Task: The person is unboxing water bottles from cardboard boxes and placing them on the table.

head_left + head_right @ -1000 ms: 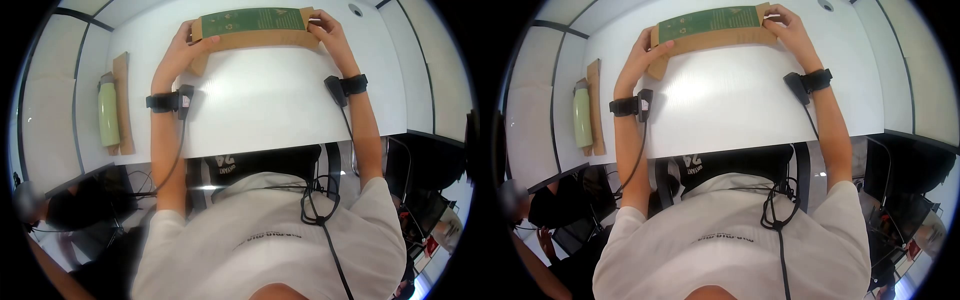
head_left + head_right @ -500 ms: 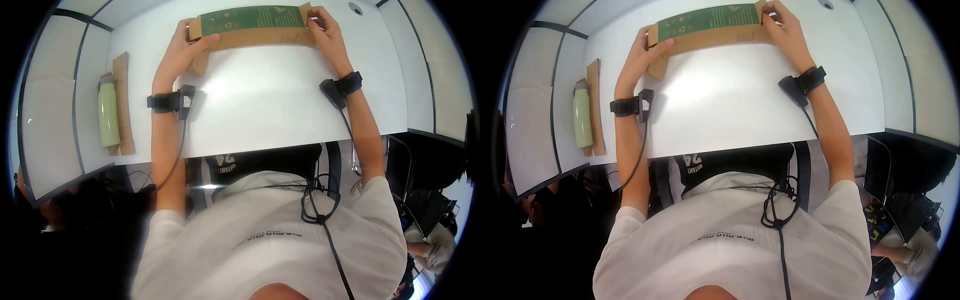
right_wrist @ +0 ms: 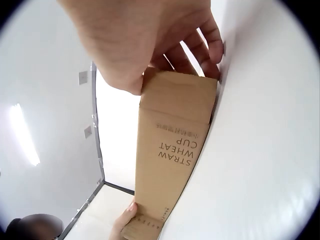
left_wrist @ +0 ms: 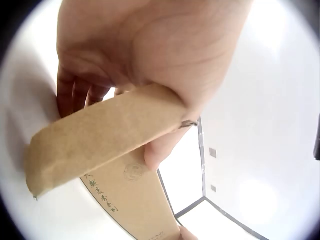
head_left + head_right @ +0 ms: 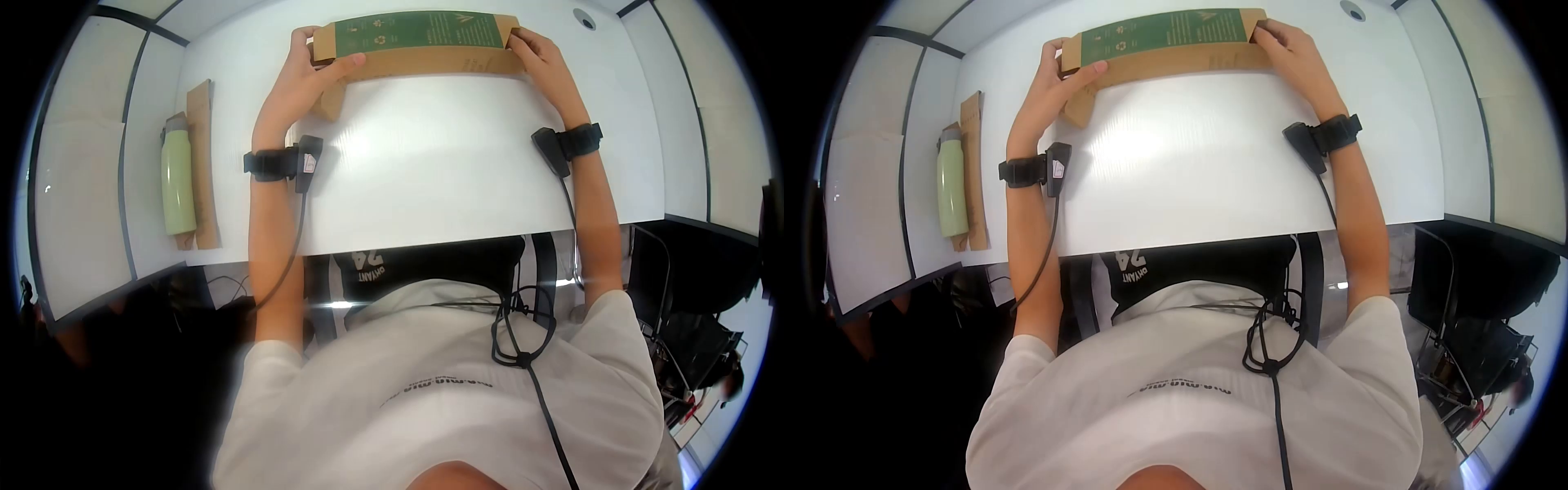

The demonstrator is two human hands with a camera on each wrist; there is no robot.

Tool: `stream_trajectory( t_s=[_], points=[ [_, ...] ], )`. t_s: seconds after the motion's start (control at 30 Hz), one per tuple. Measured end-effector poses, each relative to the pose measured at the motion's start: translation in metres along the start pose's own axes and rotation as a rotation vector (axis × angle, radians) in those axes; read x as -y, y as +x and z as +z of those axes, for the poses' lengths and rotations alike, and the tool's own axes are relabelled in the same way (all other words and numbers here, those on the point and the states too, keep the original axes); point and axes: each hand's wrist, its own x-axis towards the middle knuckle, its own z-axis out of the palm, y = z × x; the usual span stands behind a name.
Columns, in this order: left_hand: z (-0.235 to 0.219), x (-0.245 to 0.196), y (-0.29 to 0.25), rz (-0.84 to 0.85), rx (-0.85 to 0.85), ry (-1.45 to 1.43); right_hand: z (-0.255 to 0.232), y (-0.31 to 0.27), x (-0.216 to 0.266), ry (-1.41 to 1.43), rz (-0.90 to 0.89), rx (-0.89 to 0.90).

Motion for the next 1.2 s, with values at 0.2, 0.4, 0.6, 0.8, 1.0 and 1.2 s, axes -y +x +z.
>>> stream_trajectory(
  t_s=[0.2,0.4,0.6,0.8,1.0,1.2],
  points=[
    [0.000,-0.001,0.002,0.087,-0.045,0.018,-0.006,0.000,0.010,0.011,0.128,0.074],
    [-0.006,-0.006,0.006,0.202,-0.081,0.077,-0.005,-0.001,0.007,-0.002,0.100,0.055],
    [-0.005,-0.010,0.003,0.059,-0.038,-0.024,-0.005,-0.002,0.008,0.013,0.122,0.058],
    [-0.009,-0.007,0.000,-0.018,0.071,0.066,-0.003,-0.001,0.008,-0.012,0.136,0.028],
    [-0.014,-0.009,0.001,-0.124,0.077,-0.072,-0.007,0.000,0.006,0.009,0.153,0.072],
    [-0.025,0.008,0.004,-0.148,0.162,-0.163,-0.005,0.001,-0.002,0.077,0.141,0.033]
  ],
)
